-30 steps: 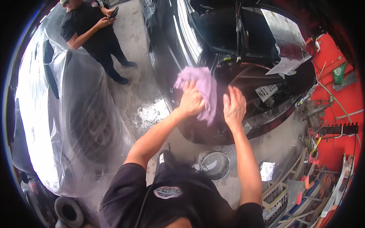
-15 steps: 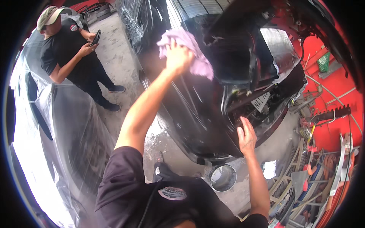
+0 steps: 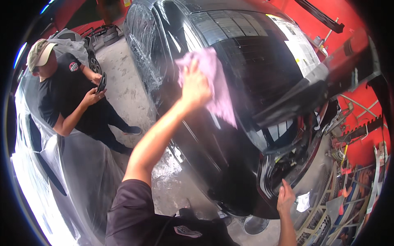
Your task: The person wipes the front bumper of a black car with a purple cloth, then uses a sanding block to smooth the surface. They repeatedly dip the sanding block into a bucket of water and continue sanding the bumper while sitting on the floor.
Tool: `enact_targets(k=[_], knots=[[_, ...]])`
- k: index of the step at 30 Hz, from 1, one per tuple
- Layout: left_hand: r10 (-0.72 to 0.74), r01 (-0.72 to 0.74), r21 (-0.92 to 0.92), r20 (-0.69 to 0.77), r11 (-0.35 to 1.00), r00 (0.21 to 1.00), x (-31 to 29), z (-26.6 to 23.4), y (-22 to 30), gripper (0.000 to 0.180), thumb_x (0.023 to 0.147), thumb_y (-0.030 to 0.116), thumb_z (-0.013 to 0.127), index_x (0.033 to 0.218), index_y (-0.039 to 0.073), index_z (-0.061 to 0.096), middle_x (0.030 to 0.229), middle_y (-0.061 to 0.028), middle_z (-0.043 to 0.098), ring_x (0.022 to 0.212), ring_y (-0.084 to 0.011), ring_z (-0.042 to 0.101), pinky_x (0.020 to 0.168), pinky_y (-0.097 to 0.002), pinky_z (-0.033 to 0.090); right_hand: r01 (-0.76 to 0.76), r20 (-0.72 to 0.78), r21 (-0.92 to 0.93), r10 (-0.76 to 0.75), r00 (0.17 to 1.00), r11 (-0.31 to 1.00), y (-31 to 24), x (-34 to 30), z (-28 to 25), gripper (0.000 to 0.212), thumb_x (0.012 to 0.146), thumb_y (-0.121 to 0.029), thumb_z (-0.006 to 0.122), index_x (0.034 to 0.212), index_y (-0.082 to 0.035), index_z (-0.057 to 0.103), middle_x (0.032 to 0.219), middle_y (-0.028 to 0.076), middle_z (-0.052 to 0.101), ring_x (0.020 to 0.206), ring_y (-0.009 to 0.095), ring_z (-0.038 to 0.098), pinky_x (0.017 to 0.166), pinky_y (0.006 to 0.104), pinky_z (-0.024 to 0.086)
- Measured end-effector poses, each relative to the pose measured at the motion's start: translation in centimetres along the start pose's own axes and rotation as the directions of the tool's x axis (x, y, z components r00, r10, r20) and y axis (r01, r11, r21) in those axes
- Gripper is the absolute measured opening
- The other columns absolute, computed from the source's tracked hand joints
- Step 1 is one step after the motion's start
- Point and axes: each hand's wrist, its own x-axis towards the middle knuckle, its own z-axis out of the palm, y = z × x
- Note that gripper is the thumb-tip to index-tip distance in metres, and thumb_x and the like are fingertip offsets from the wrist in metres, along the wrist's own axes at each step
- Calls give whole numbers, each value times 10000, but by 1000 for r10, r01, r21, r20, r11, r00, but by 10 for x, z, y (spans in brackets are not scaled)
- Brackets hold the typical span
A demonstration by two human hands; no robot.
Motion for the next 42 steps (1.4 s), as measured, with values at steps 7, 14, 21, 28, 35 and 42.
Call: enact_targets(k=[7,14,21,28,35,42], knots=[[-46,81,285,-129,955,991,185,-2,-159,546,951,418,521,1219,-7,735,1404,-226,627,1437,-468,412,1144,-718,299,-15,22,-45,16,1000,999,7,1,3,503,1046,-347,443,1243,42,694,1207,275,708,1118,456,687,995,474,518],[-204,249,315,-168,916,964,195,19,-215,431,1005,332,449,1212,93,741,1395,-232,629,1293,-546,541,1041,-696,451,14,35,-52,-12,999,999,6,6,4,460,1060,-292,422,1191,45,707,1207,261,712,1104,448,691,976,470,528],[-291,253,-155,-322,955,901,-33,98,-49,567,949,231,519,1343,-175,540,1306,-401,589,1255,-560,523,1156,-618,315,65,36,-67,-63,997,996,8,11,15,422,1061,-235,420,1206,24,720,1238,239,714,1140,433,681,1014,462,514],[-161,147,-454,9,879,987,-293,72,218,659,784,189,614,1343,-158,590,1534,-400,419,1456,-626,285,1186,-762,160,97,-1,-50,-98,995,994,16,-2,13,462,1093,-290,401,1207,26,718,1260,197,714,1168,390,676,1040,436,496],[-383,335,-390,-52,858,922,-269,109,131,511,753,161,664,1129,-185,662,1446,-427,416,1491,-642,197,1186,-791,130,148,-21,-64,-149,989,987,21,3,16,466,1095,-293,392,1195,20,723,1247,191,724,1170,383,678,1037,422,491],[-744,752,-81,109,655,659,-170,140,-130,370,909,236,590,1067,-44,772,1254,-344,664,1421,-520,407,1159,-740,240,120,48,-59,-117,992,991,13,10,20,449,1079,-262,388,1201,11,722,1239,196,724,1157,391,679,1031,425,494]])
